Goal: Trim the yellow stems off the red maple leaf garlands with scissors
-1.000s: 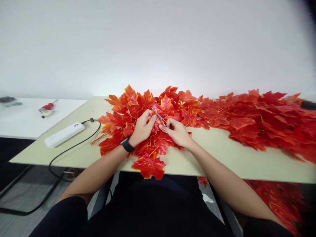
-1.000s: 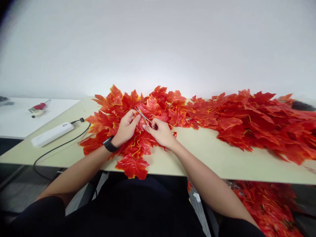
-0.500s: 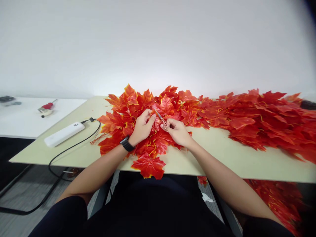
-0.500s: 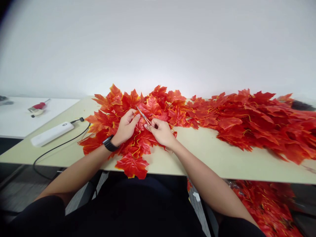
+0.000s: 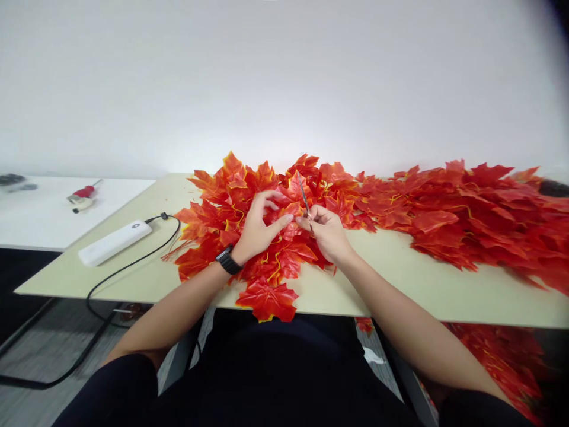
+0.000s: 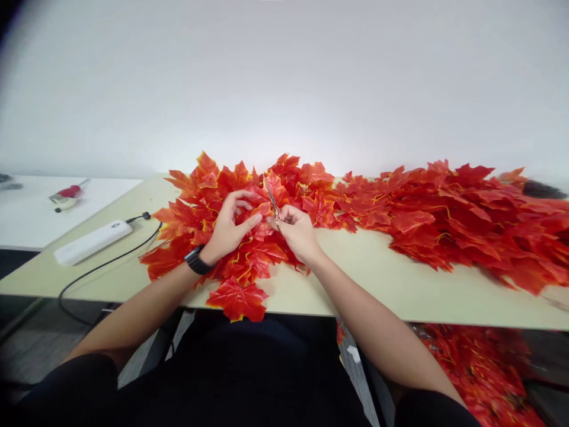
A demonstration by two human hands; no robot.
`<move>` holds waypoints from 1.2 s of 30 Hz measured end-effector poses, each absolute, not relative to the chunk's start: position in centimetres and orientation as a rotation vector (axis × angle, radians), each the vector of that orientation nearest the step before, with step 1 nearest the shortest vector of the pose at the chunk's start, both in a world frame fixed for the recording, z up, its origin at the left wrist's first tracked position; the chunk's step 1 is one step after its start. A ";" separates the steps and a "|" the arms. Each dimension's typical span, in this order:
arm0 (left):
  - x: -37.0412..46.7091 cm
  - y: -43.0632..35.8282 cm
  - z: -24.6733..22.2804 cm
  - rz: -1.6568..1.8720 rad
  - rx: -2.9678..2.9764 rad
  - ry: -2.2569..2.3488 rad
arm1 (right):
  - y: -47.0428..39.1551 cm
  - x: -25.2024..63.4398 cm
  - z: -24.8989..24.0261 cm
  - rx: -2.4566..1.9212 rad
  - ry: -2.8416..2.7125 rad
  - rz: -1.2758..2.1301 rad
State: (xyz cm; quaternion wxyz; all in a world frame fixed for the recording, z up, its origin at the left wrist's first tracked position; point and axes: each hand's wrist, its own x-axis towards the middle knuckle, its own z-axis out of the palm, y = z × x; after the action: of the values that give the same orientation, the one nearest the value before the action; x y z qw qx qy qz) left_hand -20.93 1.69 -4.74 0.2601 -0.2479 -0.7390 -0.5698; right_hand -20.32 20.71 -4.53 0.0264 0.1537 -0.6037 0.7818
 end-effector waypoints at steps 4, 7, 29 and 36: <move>-21.2 1.2 -4.4 -1.547 -0.442 -1.968 | 21.0 -20.7 -4.6 0.482 -1.801 2.338; -21.2 0.7 -3.7 -1.621 -0.459 -2.104 | 21.0 -20.8 -4.6 0.483 -1.800 2.298; -21.9 0.7 -4.3 -1.933 -0.510 -1.964 | 22.0 -20.0 -4.1 0.660 -2.432 1.671; -22.2 0.2 -4.2 -1.866 -0.537 -1.963 | 22.7 -20.8 -4.4 0.670 -2.509 1.591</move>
State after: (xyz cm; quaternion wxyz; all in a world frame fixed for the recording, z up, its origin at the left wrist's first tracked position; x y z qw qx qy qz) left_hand -22.21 0.21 -4.19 0.1889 -0.1910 -0.6981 -0.6637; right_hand -20.79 22.69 -4.41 0.0480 0.2196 -0.8229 0.5219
